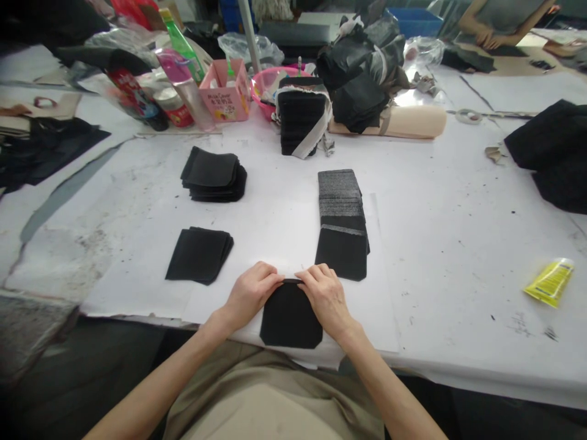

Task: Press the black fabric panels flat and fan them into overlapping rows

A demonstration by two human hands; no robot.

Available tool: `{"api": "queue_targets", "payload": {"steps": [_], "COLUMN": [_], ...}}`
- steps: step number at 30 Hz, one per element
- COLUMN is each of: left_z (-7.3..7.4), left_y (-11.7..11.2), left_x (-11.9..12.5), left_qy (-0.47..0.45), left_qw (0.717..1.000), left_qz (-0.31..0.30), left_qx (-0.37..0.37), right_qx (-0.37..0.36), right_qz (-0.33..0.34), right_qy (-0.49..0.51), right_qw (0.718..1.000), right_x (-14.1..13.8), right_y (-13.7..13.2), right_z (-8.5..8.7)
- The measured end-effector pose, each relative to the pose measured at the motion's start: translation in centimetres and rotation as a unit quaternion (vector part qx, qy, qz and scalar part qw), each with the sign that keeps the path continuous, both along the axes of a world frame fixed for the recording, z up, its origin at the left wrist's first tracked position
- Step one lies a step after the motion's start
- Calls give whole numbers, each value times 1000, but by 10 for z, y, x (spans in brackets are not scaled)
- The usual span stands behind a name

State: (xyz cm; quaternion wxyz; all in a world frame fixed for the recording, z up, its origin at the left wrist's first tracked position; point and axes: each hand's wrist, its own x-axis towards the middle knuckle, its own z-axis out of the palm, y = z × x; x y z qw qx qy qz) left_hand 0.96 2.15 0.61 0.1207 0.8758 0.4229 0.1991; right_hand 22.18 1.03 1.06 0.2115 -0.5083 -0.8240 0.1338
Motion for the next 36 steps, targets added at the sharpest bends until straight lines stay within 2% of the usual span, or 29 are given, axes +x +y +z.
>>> {"api": "queue_targets", "payload": {"steps": [7,12,24,30,36], "left_z": [-3,-3,-5,-1,-4], "left_y": [-2,-1,-2,-1,-2], "left_x": [-5,-7,-8,-8,-6], "left_qy": [60,77,62,46,62], "left_qw": [992,988,989,992,988], "left_qz": [-77,-101,-111,-105,-114], "left_qx": [78,87,72,59,87], "right_qx": [58,66,56,70,83], "right_qz": [50,85,145,145,145], "right_qy": [51,17,-10,-15,-20], "right_qw": [996,994,988,987,986], "right_x": [8,12,23,21,20], "right_y": [-4,-3,6,8,7], "right_z": [-10,-11,-11,-10,-10]}}
